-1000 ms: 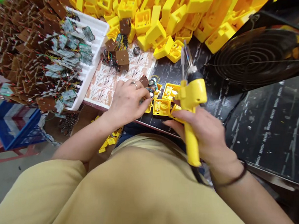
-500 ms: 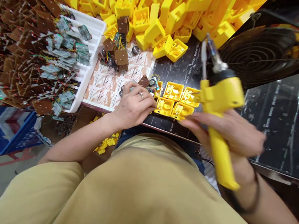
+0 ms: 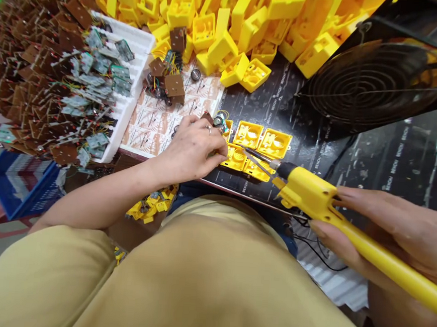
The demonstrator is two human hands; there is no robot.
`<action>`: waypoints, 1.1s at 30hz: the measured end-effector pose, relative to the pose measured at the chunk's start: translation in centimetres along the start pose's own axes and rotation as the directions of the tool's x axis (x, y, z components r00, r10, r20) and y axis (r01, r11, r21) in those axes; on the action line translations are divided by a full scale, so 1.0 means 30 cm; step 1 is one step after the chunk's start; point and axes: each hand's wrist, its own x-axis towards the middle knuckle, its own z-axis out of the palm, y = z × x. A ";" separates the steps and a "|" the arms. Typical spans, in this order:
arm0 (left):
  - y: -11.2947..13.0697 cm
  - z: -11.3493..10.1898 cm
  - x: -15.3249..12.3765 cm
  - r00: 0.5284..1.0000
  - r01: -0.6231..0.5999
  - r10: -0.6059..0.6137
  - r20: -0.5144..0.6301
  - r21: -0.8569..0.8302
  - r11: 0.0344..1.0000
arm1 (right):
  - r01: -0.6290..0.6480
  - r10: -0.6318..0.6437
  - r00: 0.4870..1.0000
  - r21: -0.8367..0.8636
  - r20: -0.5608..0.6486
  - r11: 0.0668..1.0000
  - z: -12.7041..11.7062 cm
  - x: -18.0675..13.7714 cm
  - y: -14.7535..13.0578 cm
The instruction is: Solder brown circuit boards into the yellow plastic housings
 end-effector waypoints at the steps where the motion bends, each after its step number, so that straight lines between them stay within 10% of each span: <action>1: -0.003 -0.002 0.000 1.000 -0.016 0.016 -0.014 0.004 1.000 | 0.034 -0.034 0.999 0.017 0.006 0.999 0.005 0.008 0.008; 9: -0.033 0.031 -0.008 0.988 -0.112 0.116 -0.105 0.040 0.993 | 0.190 -0.188 0.982 -0.065 0.026 0.980 0.023 0.015 0.136; 33: 0.007 0.005 0.010 0.998 -0.064 0.063 0.014 0.075 0.995 | 0.396 -0.403 0.915 0.122 0.036 0.910 0.014 0.086 0.031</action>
